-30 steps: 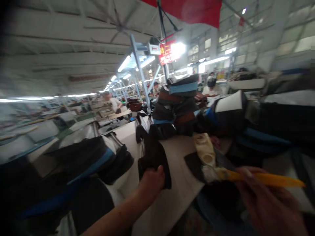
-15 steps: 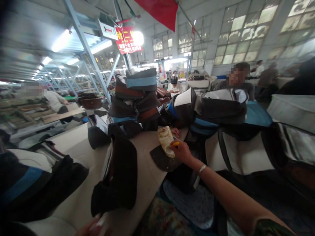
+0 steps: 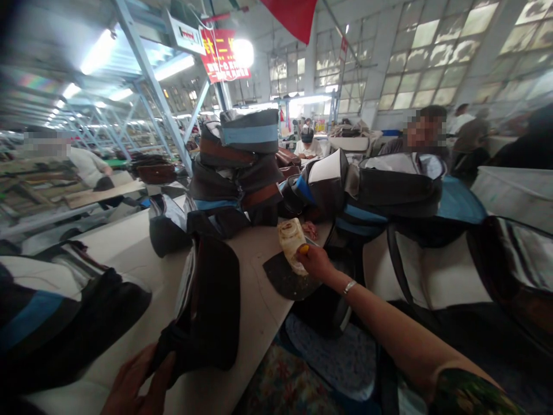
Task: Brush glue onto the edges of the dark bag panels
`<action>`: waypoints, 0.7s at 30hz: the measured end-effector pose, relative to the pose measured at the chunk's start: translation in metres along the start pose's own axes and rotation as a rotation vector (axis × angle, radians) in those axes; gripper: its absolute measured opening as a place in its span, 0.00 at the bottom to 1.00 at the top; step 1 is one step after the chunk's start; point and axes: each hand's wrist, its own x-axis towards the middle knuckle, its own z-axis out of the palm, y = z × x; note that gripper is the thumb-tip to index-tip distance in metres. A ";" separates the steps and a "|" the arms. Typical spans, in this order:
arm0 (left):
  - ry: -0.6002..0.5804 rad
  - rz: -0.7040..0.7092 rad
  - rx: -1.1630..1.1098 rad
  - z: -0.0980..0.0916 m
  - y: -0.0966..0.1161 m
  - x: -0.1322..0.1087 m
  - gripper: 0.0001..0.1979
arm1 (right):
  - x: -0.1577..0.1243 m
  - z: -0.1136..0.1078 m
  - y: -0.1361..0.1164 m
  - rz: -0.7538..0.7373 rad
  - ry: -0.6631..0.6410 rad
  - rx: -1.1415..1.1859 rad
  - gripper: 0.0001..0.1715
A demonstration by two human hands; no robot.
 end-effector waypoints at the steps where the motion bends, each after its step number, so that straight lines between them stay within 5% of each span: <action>1: -0.004 0.007 -0.012 0.001 0.003 0.003 0.15 | -0.003 -0.001 0.000 -0.013 0.010 0.012 0.16; 16: 0.035 0.136 -0.359 0.006 0.075 0.033 0.15 | -0.038 -0.028 -0.030 -0.320 -0.058 0.169 0.06; 21: -0.027 0.096 -0.449 0.008 0.087 0.042 0.16 | -0.032 -0.052 -0.070 -0.322 0.058 0.235 0.11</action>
